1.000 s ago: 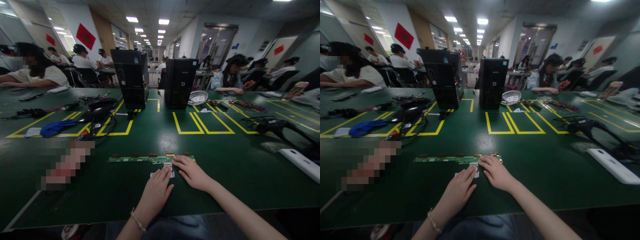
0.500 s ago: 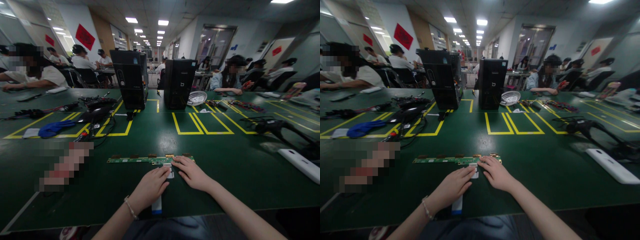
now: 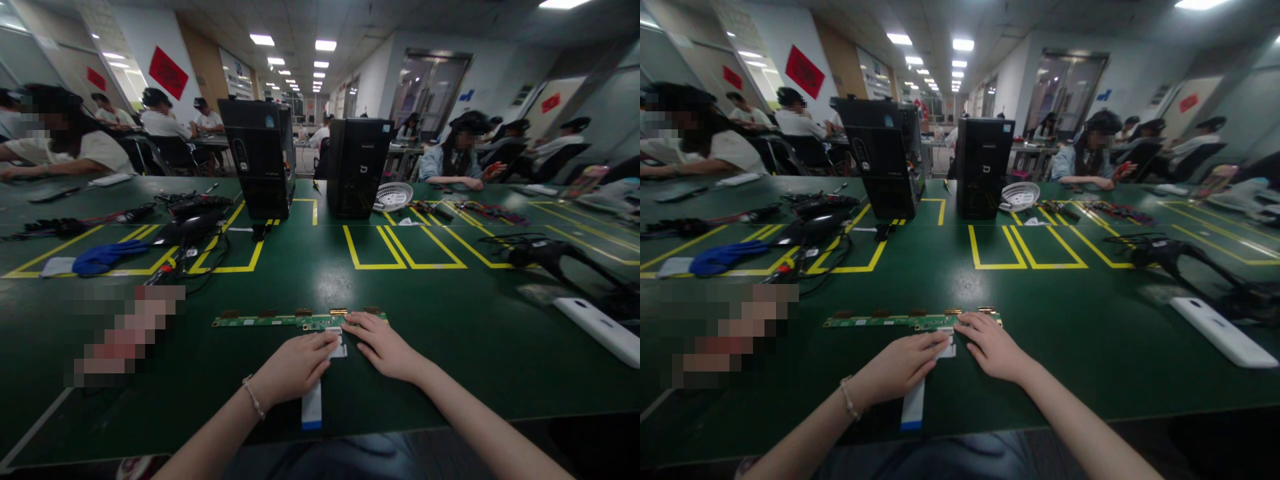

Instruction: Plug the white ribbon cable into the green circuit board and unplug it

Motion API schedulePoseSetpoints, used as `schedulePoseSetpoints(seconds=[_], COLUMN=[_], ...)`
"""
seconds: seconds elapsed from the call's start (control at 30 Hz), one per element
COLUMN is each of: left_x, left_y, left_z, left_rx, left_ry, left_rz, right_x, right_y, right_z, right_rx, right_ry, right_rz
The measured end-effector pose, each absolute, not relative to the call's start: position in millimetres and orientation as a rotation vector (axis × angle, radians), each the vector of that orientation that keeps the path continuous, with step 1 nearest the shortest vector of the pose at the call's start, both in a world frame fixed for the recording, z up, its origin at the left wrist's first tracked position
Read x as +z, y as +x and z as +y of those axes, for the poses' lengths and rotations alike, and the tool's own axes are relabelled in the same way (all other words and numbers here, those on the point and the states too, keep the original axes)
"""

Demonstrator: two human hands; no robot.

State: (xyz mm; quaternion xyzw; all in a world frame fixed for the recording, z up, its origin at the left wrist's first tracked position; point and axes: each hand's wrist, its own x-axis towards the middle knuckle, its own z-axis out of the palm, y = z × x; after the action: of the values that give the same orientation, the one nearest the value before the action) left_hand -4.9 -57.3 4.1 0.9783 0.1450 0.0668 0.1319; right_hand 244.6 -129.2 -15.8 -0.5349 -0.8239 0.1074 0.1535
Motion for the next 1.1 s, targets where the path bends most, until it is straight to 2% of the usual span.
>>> schedulePoseSetpoints(seconds=[0.23,0.37,0.53,0.73,1.1], left_x=[1,3,7,-15,-29], left_y=[-4,-9,-37,-79,-78], left_z=[-60,-62,-63,-64,-58], left_rx=[0.224,0.360,0.588,0.732,0.659], left_ry=[2.790,2.727,2.682,2.618,2.616], left_rz=[0.448,0.513,0.801,1.070,1.110], right_x=[-18,-19,-17,-8,-7], right_y=[243,241,241,234,229], right_z=[-129,-128,-128,-127,-125], right_rx=[0.255,0.229,0.241,0.316,0.397], right_ry=[-1.532,-1.537,-1.522,-1.419,-1.405], right_rz=[-2.366,-2.345,-2.349,-2.415,-2.517])
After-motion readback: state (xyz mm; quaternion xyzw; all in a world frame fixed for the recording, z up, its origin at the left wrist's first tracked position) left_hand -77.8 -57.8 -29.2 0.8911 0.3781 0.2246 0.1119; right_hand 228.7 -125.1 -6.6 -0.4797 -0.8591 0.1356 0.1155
